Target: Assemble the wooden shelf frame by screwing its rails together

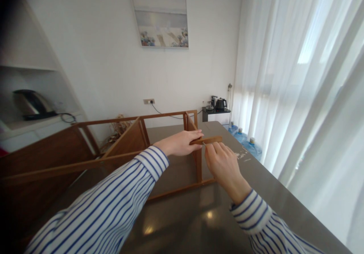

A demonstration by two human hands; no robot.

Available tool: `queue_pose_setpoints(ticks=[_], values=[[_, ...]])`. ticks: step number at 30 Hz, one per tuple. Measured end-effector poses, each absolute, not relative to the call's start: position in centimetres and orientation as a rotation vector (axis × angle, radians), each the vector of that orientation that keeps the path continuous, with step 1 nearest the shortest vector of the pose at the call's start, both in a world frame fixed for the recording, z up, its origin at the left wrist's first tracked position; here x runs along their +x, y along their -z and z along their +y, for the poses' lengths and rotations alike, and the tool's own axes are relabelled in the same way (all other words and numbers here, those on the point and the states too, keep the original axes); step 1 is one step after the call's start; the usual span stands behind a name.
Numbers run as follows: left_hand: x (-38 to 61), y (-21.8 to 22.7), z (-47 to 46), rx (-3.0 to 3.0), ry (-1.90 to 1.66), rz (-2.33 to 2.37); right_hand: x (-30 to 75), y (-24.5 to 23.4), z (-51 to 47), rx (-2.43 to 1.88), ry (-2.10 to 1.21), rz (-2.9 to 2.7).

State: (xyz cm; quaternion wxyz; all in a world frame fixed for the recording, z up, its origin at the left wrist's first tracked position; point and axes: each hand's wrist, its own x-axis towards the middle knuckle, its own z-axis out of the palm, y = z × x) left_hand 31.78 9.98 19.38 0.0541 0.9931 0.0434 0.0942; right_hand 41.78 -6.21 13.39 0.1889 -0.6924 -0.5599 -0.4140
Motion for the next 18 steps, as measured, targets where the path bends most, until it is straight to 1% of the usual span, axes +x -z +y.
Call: queue_pose_setpoints(ticks=[5,8,11,13,16,18], values=[[31.9,-19.2,10.1,3.021,-0.293,0.123,41.3,-13.7,-6.2,-1.968,1.253,-1.652],[31.9,-19.2,10.2,3.030,-0.296,0.125,40.7,-13.9,-5.9,-1.989,1.166,-1.609],[31.8,-19.2,10.2,3.033,-0.304,0.128,40.3,-14.0,-5.5,-2.033,0.920,-1.418],[31.8,-19.2,10.2,3.031,-0.315,0.133,40.1,-14.1,-5.2,-2.015,0.676,-1.266],[31.8,-19.1,10.3,3.025,-0.323,0.123,40.1,-14.2,-4.7,-1.866,0.282,-1.037],[31.8,-19.0,10.4,3.025,-0.328,0.114,40.2,-14.1,-4.3,-1.774,0.115,-0.951]])
